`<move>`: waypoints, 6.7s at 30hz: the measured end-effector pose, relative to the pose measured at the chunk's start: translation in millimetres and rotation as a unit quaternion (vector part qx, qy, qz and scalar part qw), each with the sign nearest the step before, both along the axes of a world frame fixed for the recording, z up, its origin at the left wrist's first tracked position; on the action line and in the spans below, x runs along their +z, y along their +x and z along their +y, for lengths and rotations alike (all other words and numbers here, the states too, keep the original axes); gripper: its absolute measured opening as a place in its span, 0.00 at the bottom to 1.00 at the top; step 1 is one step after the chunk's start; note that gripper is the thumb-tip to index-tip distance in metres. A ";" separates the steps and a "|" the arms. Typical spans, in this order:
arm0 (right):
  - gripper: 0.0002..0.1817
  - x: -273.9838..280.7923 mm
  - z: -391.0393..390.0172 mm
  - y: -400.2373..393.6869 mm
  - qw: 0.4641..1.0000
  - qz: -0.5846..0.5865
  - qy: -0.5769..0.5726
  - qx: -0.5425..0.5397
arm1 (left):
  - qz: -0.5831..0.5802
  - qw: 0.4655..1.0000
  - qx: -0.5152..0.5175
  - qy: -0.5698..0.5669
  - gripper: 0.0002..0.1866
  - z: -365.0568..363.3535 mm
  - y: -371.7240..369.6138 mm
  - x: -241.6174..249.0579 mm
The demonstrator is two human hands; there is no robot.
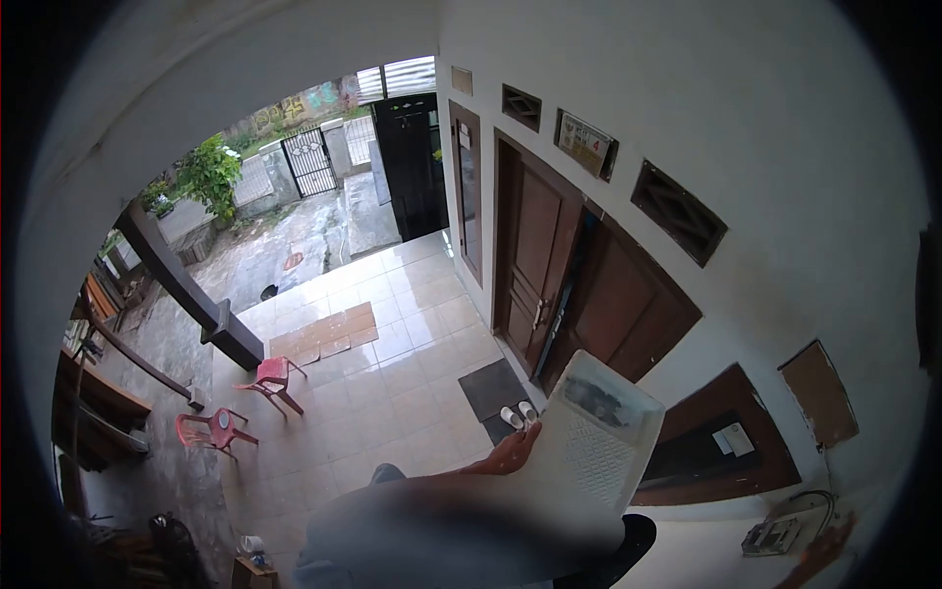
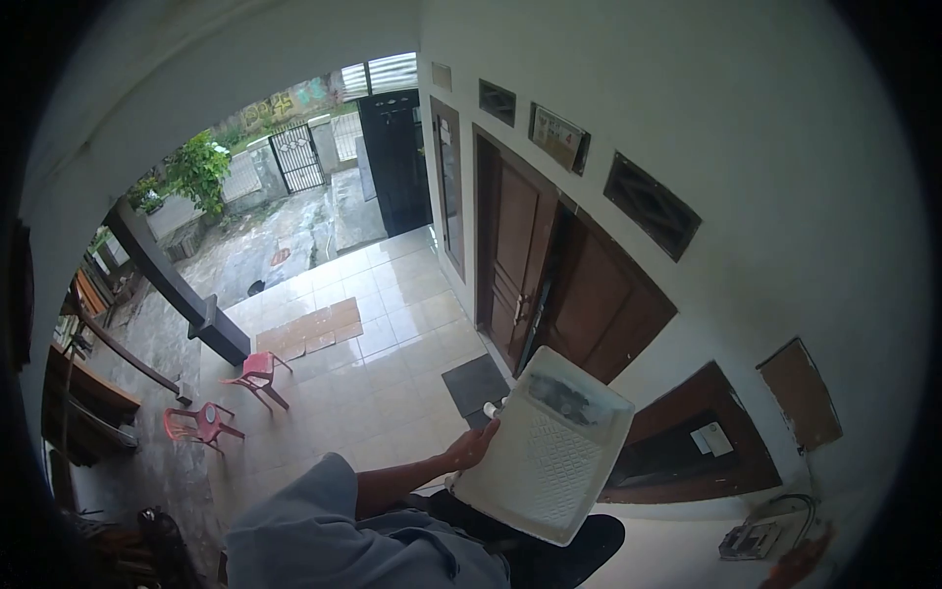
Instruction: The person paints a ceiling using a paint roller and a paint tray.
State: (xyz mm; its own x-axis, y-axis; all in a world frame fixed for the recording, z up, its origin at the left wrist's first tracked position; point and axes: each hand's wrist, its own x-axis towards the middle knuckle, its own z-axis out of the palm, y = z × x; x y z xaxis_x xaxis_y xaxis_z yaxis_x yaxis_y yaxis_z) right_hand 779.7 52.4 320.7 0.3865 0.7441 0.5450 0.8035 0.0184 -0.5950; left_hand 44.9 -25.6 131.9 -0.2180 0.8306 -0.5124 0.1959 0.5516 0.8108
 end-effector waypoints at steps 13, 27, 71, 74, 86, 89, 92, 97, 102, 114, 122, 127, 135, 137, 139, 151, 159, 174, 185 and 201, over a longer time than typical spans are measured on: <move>0.35 -185.9 -2.3 -26.5 0.994 0.006 0.107 0.009 | 0.022 1.000 -0.008 0.012 0.44 -0.8 -0.1 0.9; 0.32 -193.9 -47.6 -50.3 0.993 0.085 0.079 -0.025 | 0.054 0.998 -0.012 0.005 0.48 0.0 0.3 -4.1; 0.17 -181.7 -51.7 -234.1 0.968 0.201 0.070 -0.134 | 0.041 0.991 -0.074 0.104 0.44 36.4 16.9 -39.0; 0.21 -174.4 -47.9 -214.4 0.980 0.070 0.138 -0.127 | 0.046 0.991 -0.074 0.101 0.44 36.5 17.6 -34.8; 0.26 -126.9 -35.7 -222.1 0.983 0.078 0.097 -0.136 | 0.052 0.990 -0.077 0.104 0.44 34.0 23.7 -24.5; 0.20 -167.6 -57.1 -247.1 0.961 0.233 0.020 -0.147 | 0.053 0.990 -0.078 0.103 0.44 32.0 21.9 -25.1; 0.18 -147.2 -56.5 -232.2 0.967 0.202 0.010 -0.151 | 0.059 0.990 -0.078 0.102 0.44 28.7 17.1 -25.0; 0.18 -16.3 -52.6 -209.6 0.987 0.022 0.116 -0.112 | 0.067 0.988 -0.087 0.105 0.44 22.8 8.5 -24.8; 0.21 -66.7 -43.0 -221.1 0.984 0.110 0.071 -0.124 | 0.063 0.989 -0.082 0.107 0.44 23.7 8.8 -23.7; 0.17 15.7 -21.7 -191.9 0.977 0.160 0.133 -0.055 | 0.052 0.992 -0.075 0.092 0.44 36.6 23.5 -21.0; 0.27 -133.4 -9.2 -224.7 0.973 0.130 0.113 -0.151 | 0.041 0.994 -0.066 0.078 0.44 39.5 26.4 -22.7; 0.29 -166.2 -12.0 -219.3 0.968 -0.061 0.212 -0.122 | 0.035 0.995 -0.061 0.068 0.44 36.8 26.4 -23.6; 0.30 -11.5 7.4 -153.2 0.993 0.057 0.059 -0.086 | 0.034 0.996 -0.058 0.064 0.44 28.3 26.2 -22.2; 0.26 -68.1 -3.8 -169.6 0.990 0.077 0.079 -0.086 | 0.031 0.996 -0.054 0.062 0.44 23.1 21.0 -23.4; 0.22 -146.7 -20.9 -201.1 0.976 0.176 0.116 -0.059 | 0.029 0.997 -0.049 0.060 0.44 14.2 12.0 -21.3; 0.16 -129.9 -224.8 -284.3 0.941 0.338 -0.032 -0.007 | -0.035 0.996 -0.061 0.052 0.44 9.4 2.9 -11.6; 0.16 -56.0 -288.3 -314.1 0.863 0.380 -0.334 0.000 | -0.149 0.988 -0.010 0.030 0.44 11.5 6.5 -11.5; 0.20 -76.3 -278.1 -379.8 0.772 0.257 -0.548 0.195 | -0.173 0.985 0.011 0.005 0.47 11.3 -2.5 -33.7; 0.14 -129.7 -299.7 -378.3 0.836 0.365 -0.396 0.104 | -0.223 0.975 0.018 0.010 0.44 11.0 -12.0 -56.2; 0.29 -195.7 -412.1 -355.6 0.787 0.311 -0.461 0.267 | -0.189 0.982 -0.008 -0.009 0.45 7.8 -12.5 -43.0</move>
State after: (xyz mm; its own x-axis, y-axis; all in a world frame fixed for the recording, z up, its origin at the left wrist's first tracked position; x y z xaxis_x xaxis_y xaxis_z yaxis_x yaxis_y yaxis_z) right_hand 424.2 -359.7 125.0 -0.1363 0.8598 -0.4920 0.3756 -0.4147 -0.8288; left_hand 32.3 -17.8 88.9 0.0041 0.8220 -0.5695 -0.1084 0.5666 0.8169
